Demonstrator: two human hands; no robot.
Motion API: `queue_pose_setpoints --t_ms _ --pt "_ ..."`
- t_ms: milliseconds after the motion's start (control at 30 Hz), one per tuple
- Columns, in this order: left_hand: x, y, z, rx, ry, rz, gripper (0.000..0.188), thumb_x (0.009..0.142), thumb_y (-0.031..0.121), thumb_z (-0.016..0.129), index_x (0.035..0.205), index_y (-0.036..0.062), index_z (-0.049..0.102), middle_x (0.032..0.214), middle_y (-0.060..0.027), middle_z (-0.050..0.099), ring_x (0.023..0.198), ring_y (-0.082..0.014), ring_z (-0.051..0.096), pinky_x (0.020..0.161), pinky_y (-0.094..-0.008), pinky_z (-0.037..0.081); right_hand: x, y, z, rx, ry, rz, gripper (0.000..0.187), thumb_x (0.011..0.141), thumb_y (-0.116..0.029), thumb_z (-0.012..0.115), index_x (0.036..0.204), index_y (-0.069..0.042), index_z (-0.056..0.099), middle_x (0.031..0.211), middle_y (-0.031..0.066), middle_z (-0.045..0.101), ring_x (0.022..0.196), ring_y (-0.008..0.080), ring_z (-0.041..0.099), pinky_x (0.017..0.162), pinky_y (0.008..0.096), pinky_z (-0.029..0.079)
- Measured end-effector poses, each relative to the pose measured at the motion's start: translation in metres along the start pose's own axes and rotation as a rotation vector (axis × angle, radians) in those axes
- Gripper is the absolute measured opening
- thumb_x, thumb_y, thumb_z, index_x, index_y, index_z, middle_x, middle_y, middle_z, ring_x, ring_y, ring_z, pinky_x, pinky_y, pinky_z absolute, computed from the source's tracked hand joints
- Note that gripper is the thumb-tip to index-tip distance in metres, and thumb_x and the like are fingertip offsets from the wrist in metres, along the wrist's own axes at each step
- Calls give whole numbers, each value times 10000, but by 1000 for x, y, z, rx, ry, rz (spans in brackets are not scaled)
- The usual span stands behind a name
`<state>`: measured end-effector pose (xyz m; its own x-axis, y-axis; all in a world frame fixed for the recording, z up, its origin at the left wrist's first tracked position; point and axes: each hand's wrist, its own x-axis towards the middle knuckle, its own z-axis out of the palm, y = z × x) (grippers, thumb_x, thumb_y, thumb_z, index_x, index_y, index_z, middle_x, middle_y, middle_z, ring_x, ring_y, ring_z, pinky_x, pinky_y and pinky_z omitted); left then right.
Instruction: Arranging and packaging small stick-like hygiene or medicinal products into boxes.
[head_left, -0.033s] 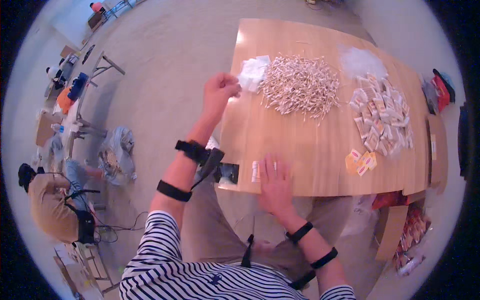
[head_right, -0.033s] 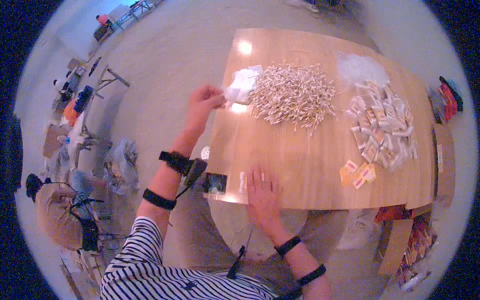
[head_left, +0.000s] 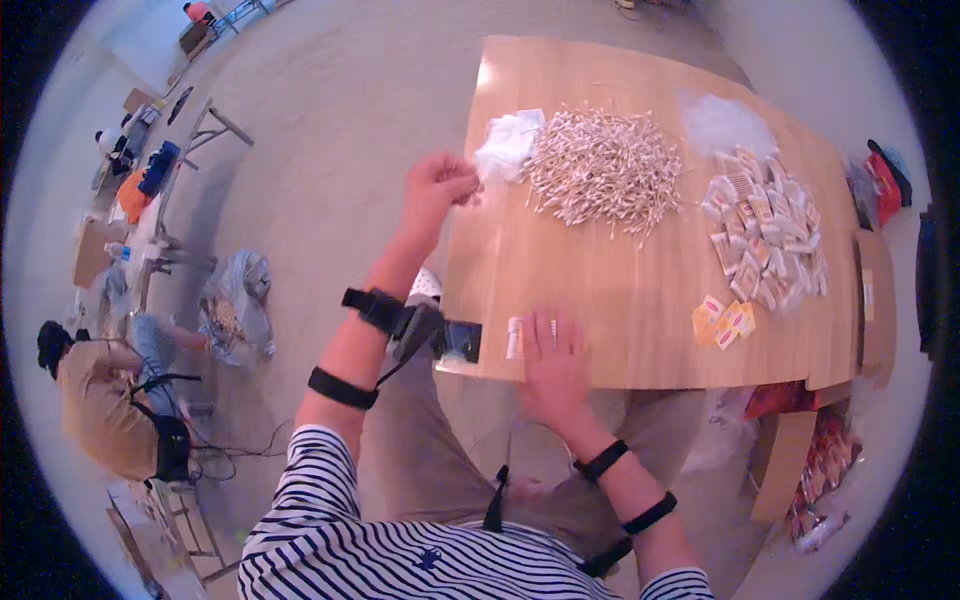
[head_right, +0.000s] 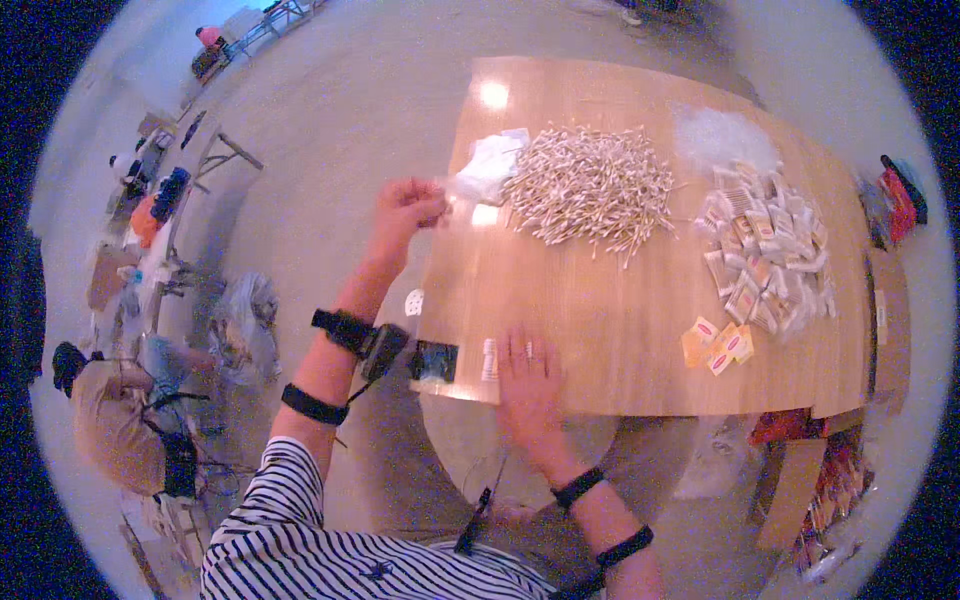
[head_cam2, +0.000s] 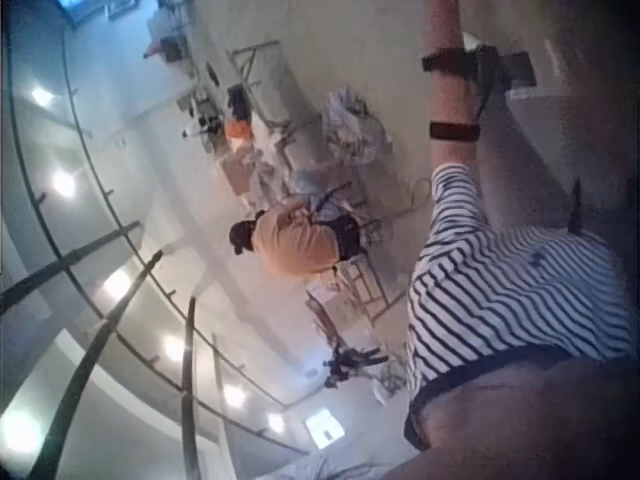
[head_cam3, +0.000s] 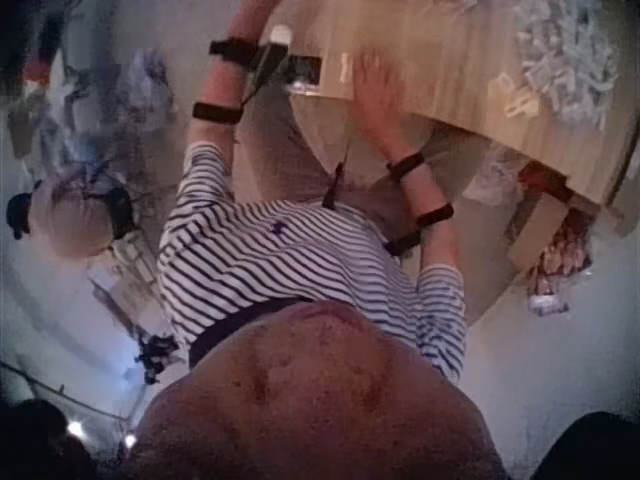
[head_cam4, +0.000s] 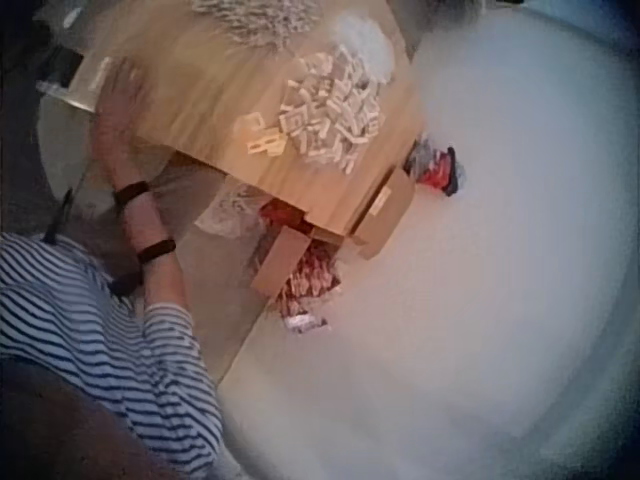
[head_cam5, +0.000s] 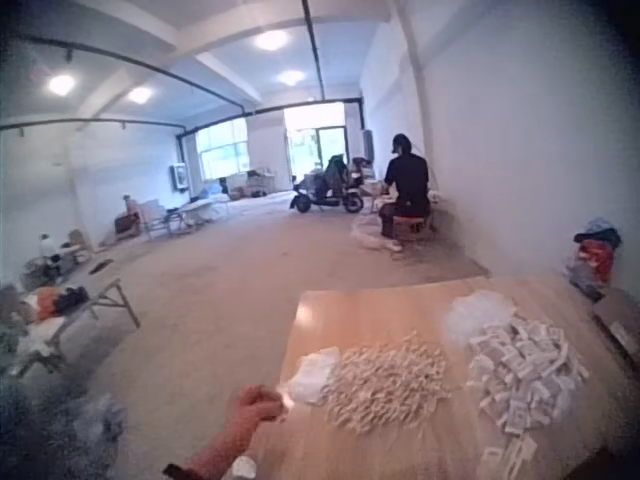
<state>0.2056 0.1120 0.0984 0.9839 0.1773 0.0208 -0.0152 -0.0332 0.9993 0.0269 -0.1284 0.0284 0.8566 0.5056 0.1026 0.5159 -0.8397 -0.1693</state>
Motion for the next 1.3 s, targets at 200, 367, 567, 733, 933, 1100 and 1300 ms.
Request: queue_pose_setpoints --t_ms 200,367,567,733,933,1100,1300 --pt "-109 -5 -46 -179 -105 -274 50 890 60 699 928 70 667 823 -22 679 696 -130 636 650 -292 533 2 0 -12 57 -36 21 897 717 -231 789 1494 4 408 1583 202 358 1489 410 288 1204 583 232" --pt "-153 -46 -56 31 -60 -306 89 856 48 715 887 76 637 764 -3 634 669 -113 605 619 -267 489 0 -3 -7 4 -12 12 1035 661 -271 874 1526 -21 364 1624 185 291 1506 408 251 1205 589 236" --pt "-153 -61 -68 124 -58 -272 195 809 63 754 970 46 647 783 -14 652 688 -119 622 613 -266 485 1 -2 -6 44 0 23 1058 681 -308 884 1539 -28 333 1623 185 292 1512 409 237 1208 573 243" --pt "-157 -62 -64 271 -52 -245 308 796 65 751 1080 12 641 808 -35 674 705 -132 644 616 -277 496 0 -1 -4 7 12 7 1088 662 -322 893 1543 -29 326 1625 181 291 1515 405 234 1207 570 248" --pt "-159 -53 -59 124 -7 -249 256 743 -49 693 993 -16 648 741 4 614 644 -87 581 542 -269 454 -1 2 -4 59 44 6 1144 620 -349 911 1545 -27 320 1625 178 293 1512 404 243 1217 562 228" --pt "-172 -21 -65 150 -86 -254 267 794 25 693 1058 41 660 828 7 656 734 -93 604 638 -266 494 -1 2 -6 130 75 -32 1185 601 -412 912 1548 -25 312 1617 204 293 1504 405 259 1217 566 213" --pt "-192 38 -61 20 -420 -171 252 815 0 695 1059 56 665 877 30 651 783 -85 606 719 -258 511 -1 4 -42 423 239 -158 1048 670 -406 884 1498 -2 383 1562 235 362 1456 412 330 1186 529 272"
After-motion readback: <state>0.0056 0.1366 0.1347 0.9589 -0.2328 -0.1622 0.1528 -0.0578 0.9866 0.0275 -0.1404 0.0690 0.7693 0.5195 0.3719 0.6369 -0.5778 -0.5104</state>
